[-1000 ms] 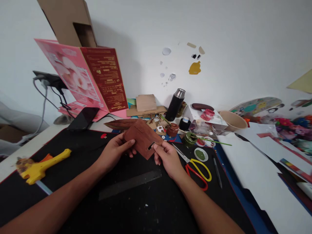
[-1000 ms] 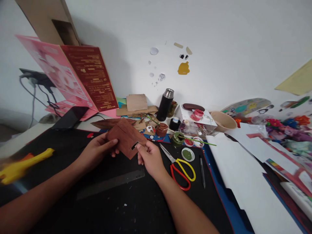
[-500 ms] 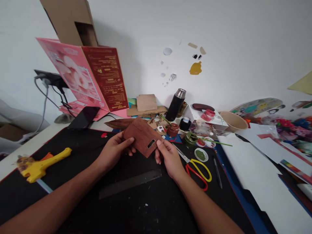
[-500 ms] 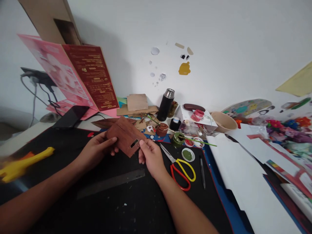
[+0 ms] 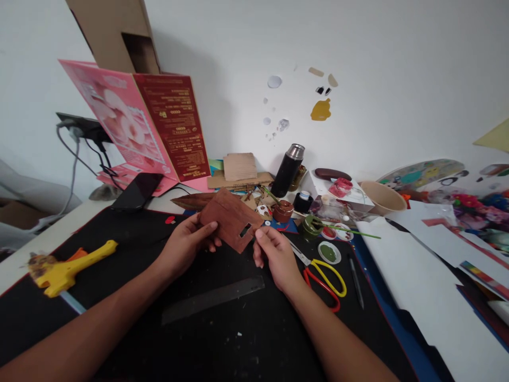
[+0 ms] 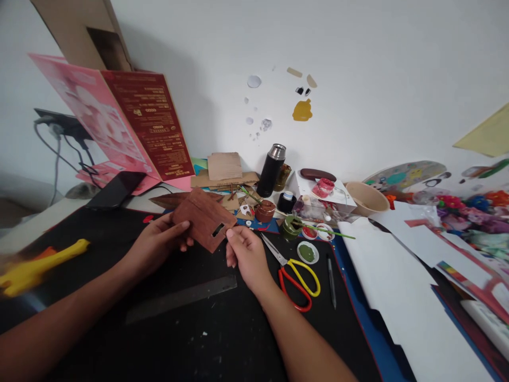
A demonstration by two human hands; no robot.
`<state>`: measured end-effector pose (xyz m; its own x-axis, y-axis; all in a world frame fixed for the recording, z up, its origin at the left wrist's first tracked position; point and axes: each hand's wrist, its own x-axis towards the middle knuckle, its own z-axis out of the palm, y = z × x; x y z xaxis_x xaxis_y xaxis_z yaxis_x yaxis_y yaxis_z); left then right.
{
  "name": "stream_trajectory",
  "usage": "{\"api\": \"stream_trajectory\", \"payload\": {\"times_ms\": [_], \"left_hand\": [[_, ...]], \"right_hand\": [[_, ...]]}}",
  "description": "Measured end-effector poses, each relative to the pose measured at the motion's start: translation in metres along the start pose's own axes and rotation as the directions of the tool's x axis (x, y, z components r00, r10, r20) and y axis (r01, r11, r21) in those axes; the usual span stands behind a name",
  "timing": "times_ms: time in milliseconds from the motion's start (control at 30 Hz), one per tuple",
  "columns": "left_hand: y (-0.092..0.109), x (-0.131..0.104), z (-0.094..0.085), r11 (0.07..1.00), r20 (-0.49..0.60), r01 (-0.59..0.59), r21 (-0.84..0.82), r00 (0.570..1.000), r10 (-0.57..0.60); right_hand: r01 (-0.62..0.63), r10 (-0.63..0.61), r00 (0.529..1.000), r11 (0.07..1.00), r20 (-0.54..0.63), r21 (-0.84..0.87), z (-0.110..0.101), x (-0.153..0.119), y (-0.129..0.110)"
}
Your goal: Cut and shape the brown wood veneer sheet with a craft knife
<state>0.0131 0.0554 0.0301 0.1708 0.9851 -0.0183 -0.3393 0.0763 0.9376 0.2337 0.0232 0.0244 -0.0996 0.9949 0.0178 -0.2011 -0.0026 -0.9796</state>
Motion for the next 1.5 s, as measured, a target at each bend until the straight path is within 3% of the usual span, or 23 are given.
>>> {"api": "stream_trajectory", "payload": {"times_ms": [533,833,1100,1500], "left_hand": [[-0.0001,0.0000,0.0021,1.000,-0.008,0.005,-0.001,1.000,-0.005],[-0.0006,-0.0002,0.0008,1.000,-0.014,0.010,0.007,1.000,-0.010],[0.0011,-0.0068,0.0051,0.991,0.073,-0.012,0.132,0.997,0.002],[0.0042,-0.0084,0.0097,0.975,0.059,-0.066,0.212,0.997,0.055]], "right_hand": [[-0.022,0.022,1.000,0.991,0.001,-0.132,0.0041,0.0006,-0.0018],[-0.026,0.029,0.999,0.995,0.024,-0.099,0.0036,-0.0003,-0.0029],[-0.030,0.029,1.000,0.991,-0.011,-0.133,0.0027,0.0006,-0.0009],[-0.041,0.038,0.999,0.991,-0.026,-0.128,0.0013,0.0005,-0.0011]]}}
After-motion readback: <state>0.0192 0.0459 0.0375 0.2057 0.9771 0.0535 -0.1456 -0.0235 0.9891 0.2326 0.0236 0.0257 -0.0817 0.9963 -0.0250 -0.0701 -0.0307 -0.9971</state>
